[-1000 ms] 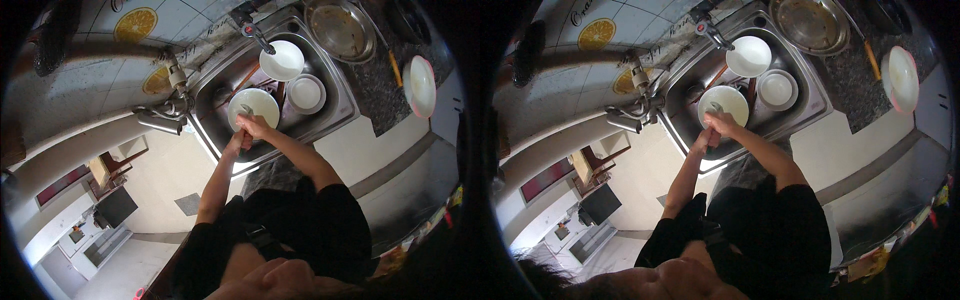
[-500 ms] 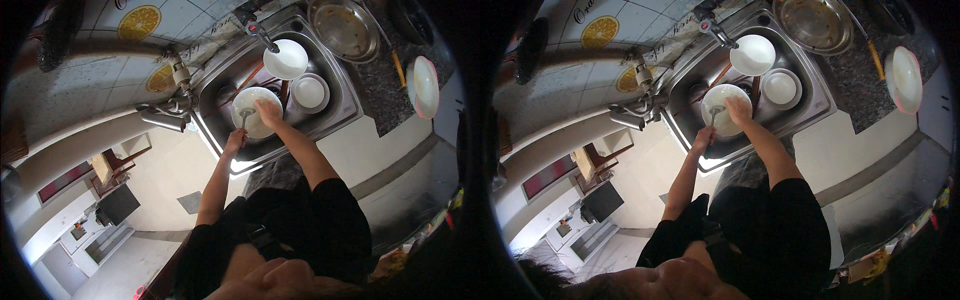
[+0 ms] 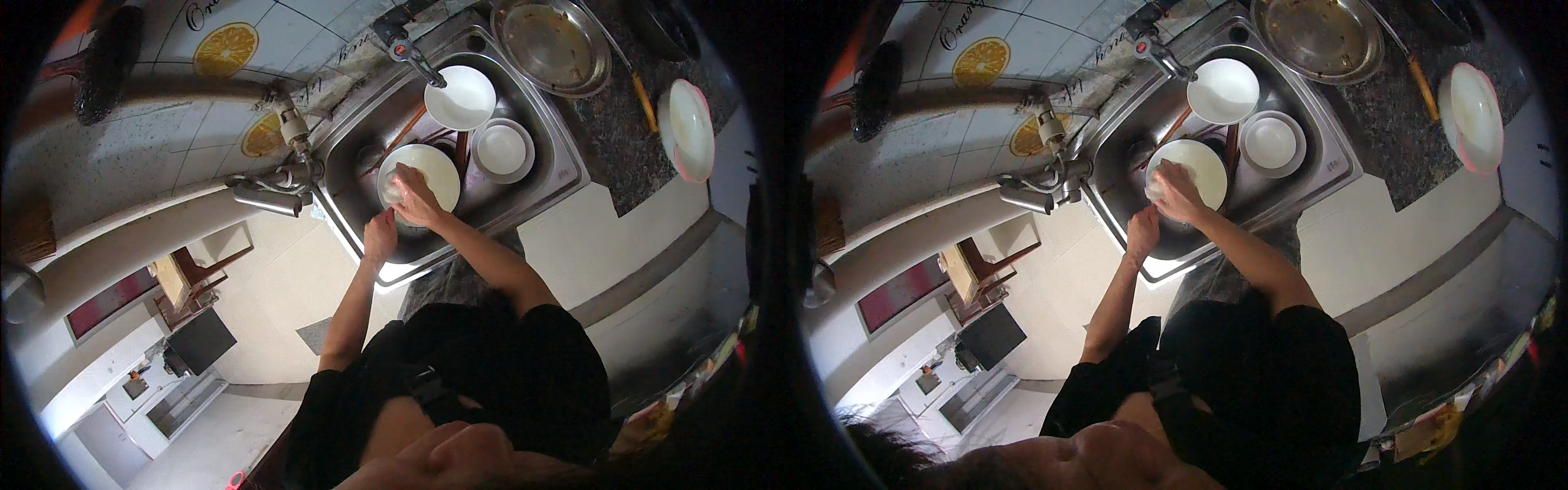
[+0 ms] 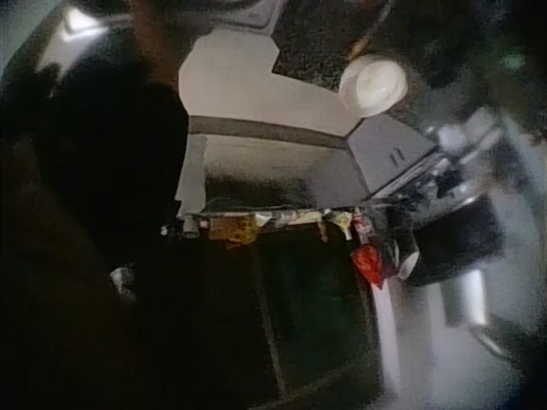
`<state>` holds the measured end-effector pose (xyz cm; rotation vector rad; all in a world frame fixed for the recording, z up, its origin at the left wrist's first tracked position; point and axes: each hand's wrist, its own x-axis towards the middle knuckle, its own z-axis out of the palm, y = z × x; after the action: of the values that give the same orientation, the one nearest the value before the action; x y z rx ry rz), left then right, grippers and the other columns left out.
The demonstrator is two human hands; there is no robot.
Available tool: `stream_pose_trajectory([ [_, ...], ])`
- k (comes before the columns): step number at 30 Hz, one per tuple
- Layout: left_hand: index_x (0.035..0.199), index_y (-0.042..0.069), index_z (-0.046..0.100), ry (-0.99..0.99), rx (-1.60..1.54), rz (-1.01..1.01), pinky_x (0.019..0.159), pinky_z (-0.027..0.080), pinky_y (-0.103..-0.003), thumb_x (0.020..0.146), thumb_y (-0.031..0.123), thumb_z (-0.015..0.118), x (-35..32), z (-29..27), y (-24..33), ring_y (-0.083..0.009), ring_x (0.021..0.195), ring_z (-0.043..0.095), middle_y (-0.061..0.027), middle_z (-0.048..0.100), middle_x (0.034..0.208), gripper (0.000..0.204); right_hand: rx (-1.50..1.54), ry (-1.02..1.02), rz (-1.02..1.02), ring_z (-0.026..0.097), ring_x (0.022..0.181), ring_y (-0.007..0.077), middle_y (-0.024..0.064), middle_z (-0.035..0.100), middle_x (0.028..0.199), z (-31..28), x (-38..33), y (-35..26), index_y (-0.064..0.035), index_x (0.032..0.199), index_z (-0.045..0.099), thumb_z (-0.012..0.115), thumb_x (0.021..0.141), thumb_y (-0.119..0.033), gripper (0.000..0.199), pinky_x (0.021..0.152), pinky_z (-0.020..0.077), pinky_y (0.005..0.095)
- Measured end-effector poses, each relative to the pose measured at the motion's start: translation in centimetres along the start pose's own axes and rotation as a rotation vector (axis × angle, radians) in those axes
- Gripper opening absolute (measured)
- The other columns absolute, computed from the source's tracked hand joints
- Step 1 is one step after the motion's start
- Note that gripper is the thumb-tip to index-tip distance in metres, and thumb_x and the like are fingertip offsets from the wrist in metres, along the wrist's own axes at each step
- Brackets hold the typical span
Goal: The person washes several bowls, a pot lid, and a pair of chopsticks in a sink by hand and using a dish brush under running water, then discards a small item into a trash can.
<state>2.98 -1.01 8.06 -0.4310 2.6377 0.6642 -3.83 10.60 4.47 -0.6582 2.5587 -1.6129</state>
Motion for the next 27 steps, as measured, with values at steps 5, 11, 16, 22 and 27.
stream_pose_trajectory([
  [5,0.079,0.002,0.052,-0.008,-0.073,0.126,0.059,0.041,-0.046,0.084,0.017,0.036,-1.7,0.6,2.0,-0.0398,0.070,0.051,-0.0214,0.054,0.073,0.023,0.587,-0.033,0.784,0.050,0.085,0.0379,0.0242,0.050,0.093,0.5,1.8,3.8,-0.0013,0.105,0.031,0.048,0.077,-0.030,0.044,0.073,0.0391,0.0438],
  [11,0.077,0.002,0.052,-0.073,-0.269,-0.029,0.056,0.039,-0.044,0.086,0.023,0.036,-2.3,1.5,0.9,-0.0392,0.066,0.051,-0.0206,0.051,0.065,0.028,0.275,0.045,0.650,0.048,0.090,0.0370,0.0240,0.046,0.103,4.3,-0.6,10.8,-0.0089,0.113,0.033,0.047,0.078,-0.034,0.046,0.080,0.0367,0.0415],
  [16,0.080,0.005,0.055,0.030,-0.167,-0.059,0.059,0.040,-0.045,0.084,0.028,0.037,-2.4,0.6,-2.0,-0.0396,0.071,0.052,-0.0211,0.054,0.071,0.029,-0.515,-0.205,0.059,0.045,0.096,0.0351,0.0205,0.044,0.107,3.8,-2.4,9.4,-0.0090,0.108,0.043,0.051,0.075,-0.025,0.038,0.081,0.0360,0.0414],
  [22,0.081,0.006,0.056,0.022,0.000,-0.084,0.061,0.042,-0.047,0.084,0.028,0.037,-1.3,-0.4,-2.7,-0.0398,0.071,0.052,-0.0205,0.055,0.072,0.029,0.256,-0.319,0.668,0.045,0.095,0.0352,0.0176,0.045,0.105,0.1,-0.3,7.3,-0.0048,0.096,0.047,0.059,0.070,-0.030,0.038,0.076,0.0374,0.0426],
  [27,0.081,0.005,0.055,-0.031,-0.059,-0.016,0.063,0.041,-0.047,0.083,0.024,0.036,-0.5,0.5,-1.6,-0.0393,0.072,0.053,-0.0204,0.055,0.075,0.027,0.147,-0.163,0.345,0.044,0.094,0.0421,0.0235,0.039,0.111,-0.1,-1.3,-0.3,0.0014,0.106,0.041,0.059,0.070,-0.035,0.055,0.077,0.0379,0.0429],
])
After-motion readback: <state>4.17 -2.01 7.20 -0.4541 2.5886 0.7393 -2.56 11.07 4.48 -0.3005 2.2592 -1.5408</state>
